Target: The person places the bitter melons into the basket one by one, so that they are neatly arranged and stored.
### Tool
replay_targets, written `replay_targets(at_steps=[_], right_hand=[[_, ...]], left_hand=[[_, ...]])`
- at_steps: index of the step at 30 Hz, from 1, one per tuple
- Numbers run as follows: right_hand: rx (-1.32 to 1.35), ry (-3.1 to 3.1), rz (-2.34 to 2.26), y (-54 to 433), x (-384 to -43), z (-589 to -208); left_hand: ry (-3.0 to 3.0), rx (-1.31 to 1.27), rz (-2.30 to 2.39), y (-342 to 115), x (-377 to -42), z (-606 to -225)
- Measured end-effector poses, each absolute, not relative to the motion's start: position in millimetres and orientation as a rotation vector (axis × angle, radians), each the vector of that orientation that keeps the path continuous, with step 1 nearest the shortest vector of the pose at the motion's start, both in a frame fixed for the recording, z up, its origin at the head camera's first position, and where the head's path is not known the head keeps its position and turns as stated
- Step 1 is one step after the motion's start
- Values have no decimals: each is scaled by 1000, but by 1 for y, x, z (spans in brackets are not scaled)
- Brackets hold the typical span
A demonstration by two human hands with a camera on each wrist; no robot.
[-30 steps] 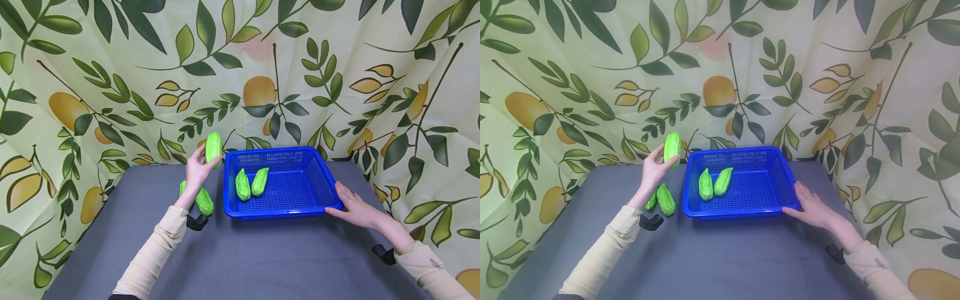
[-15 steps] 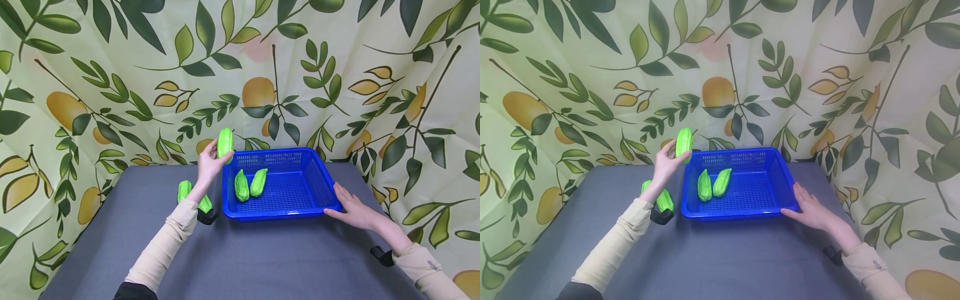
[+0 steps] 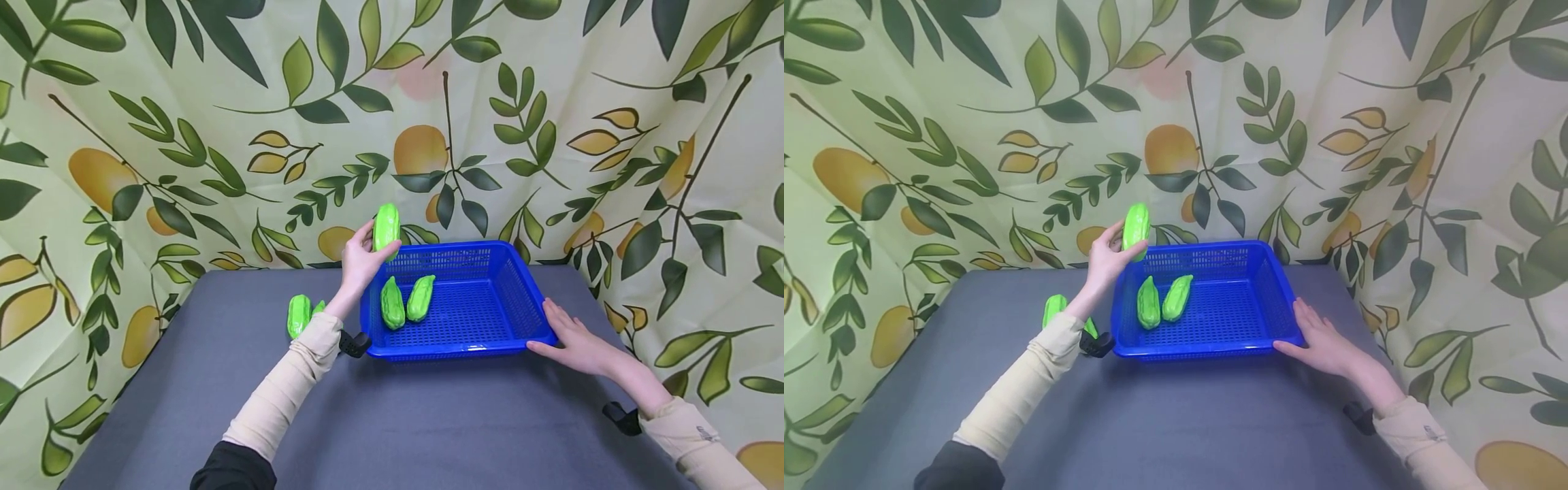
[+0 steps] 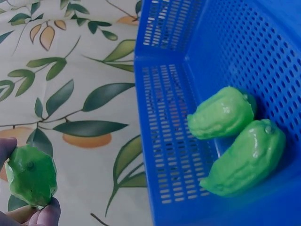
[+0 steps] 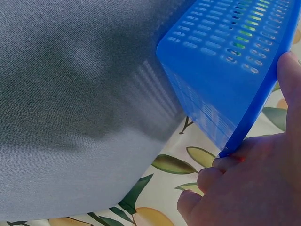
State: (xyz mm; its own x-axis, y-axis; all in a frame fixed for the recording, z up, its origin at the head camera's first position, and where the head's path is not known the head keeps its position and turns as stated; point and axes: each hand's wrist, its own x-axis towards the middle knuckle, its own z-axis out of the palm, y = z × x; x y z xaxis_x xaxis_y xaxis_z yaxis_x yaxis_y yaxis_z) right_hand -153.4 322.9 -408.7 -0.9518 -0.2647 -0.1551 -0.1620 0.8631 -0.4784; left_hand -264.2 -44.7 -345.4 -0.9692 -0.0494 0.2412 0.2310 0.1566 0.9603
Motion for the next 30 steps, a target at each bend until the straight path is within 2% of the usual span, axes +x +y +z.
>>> replay_targets(at_steps=[30], right_hand=[[-315, 2823, -728, 325, -153, -411]], left_hand=[[-2339, -257, -1793, 10, -286, -351]])
